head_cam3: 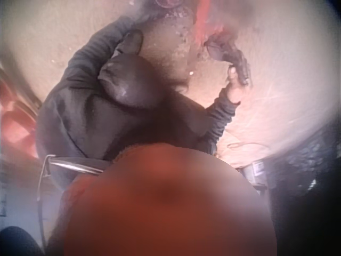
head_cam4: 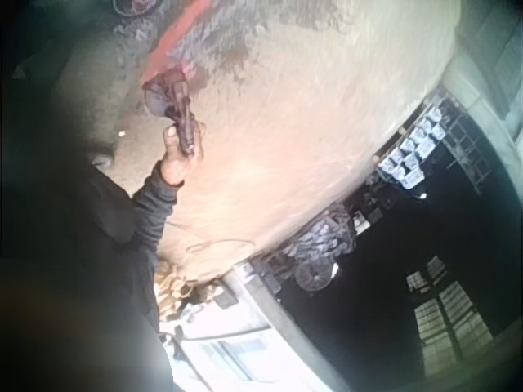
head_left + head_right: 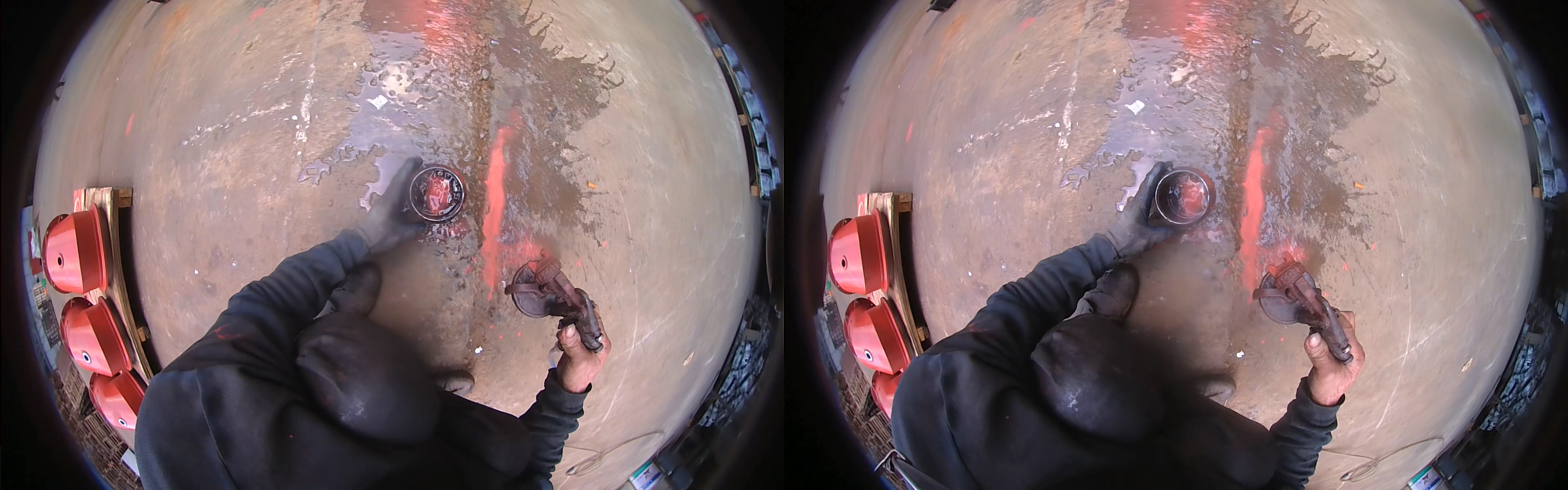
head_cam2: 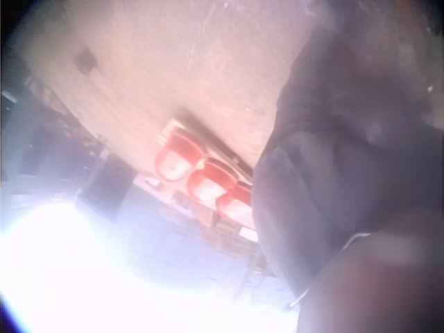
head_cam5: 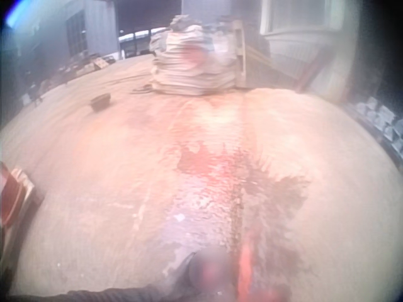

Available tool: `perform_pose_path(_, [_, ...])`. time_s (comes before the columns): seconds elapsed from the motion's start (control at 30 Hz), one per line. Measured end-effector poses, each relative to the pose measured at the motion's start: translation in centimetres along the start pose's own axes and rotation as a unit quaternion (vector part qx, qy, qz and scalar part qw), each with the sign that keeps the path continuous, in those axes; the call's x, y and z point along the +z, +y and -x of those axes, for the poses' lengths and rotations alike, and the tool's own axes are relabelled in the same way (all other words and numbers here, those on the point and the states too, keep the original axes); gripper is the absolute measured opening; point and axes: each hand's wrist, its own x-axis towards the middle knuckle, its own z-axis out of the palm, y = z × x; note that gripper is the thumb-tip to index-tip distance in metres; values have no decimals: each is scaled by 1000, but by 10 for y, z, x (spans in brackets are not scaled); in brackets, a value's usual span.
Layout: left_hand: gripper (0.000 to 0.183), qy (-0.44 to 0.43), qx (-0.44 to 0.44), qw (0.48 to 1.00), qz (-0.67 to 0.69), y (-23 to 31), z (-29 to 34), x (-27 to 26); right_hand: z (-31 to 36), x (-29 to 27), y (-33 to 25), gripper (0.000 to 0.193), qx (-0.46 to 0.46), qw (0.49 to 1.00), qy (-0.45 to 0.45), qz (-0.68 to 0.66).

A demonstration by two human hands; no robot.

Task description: The person connects an air hose to a spray gun, tests the spray pattern on the floor, and adjusts the nozzle. They then repeatedly dip the gun's cup into a paint can and spray red paint onto the concrete floor in short bursts.

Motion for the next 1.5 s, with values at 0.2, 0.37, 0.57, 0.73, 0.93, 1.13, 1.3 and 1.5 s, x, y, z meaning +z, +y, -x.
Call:
perform_pose_path(0.2, [118,-23,-6,997,70,11,7,-13,-5,14,-13,58,3,1000,-26,6])
perform_pose_path(0.37, [98,2,1,998,67,27,13,-26,-6,20,-14,53,-23,998,-59,16])
perform_pose_path(0.57, [80,95,94,991,16,98,16,-41,-8,31,-11,46,-67,988,-111,89])
perform_pose_path(0.73, [78,-130,332,933,-49,171,12,-8,-4,52,-14,48,-145,960,-160,180])
perform_pose_path(0.93, [71,-344,196,898,-192,199,16,37,8,61,-21,45,-125,958,-176,190])
perform_pose_path(1.13, [34,-343,235,896,-156,200,20,44,21,33,-21,61,-184,942,-184,211])
perform_pose_path(1.3, [22,-321,220,917,-88,201,19,19,36,-12,7,44,-123,951,-200,200])
perform_pose_path(1.5, [22,-387,91,917,34,202,20,5,72,-19,49,33,-8,979,-189,80])
